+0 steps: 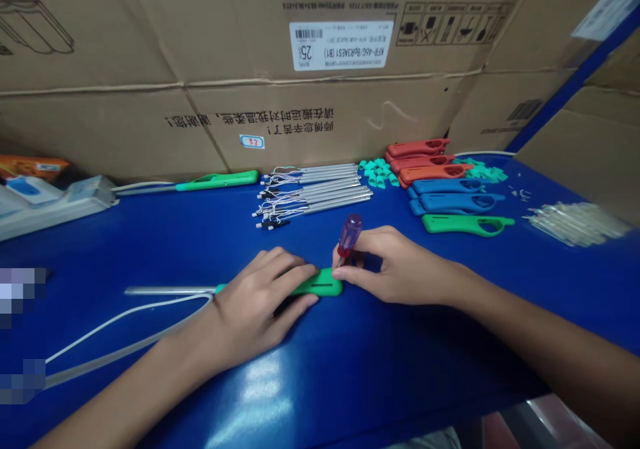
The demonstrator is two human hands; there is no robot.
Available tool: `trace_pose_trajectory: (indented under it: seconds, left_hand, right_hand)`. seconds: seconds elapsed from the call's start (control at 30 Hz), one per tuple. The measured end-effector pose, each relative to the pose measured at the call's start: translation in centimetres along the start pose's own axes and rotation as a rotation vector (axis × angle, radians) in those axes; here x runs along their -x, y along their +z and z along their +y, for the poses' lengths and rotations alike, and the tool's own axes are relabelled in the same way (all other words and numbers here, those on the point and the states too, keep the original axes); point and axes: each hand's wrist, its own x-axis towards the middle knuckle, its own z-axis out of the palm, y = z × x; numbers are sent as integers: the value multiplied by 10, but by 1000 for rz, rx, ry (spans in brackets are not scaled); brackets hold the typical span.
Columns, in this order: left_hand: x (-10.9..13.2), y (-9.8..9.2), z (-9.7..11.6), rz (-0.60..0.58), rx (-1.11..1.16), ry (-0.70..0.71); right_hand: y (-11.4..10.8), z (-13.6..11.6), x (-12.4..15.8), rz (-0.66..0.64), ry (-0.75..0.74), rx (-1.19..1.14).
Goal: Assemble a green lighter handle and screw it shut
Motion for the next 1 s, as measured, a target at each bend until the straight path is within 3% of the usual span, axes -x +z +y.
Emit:
trace_pose_trajectory:
  seconds: [0.37,0.73,1.0]
  left_hand:
    - [-1,-1,1,-1,-3,5]
    - [-2,-1,0,-11,8,-7]
    - [-2,-1,1,-2,10,-9]
  right_hand:
    - [-3,-6,-1,-45,-10,-33]
    - [0,-3,-3,52,-125,6]
    - [7,1,-2,112,-118,35]
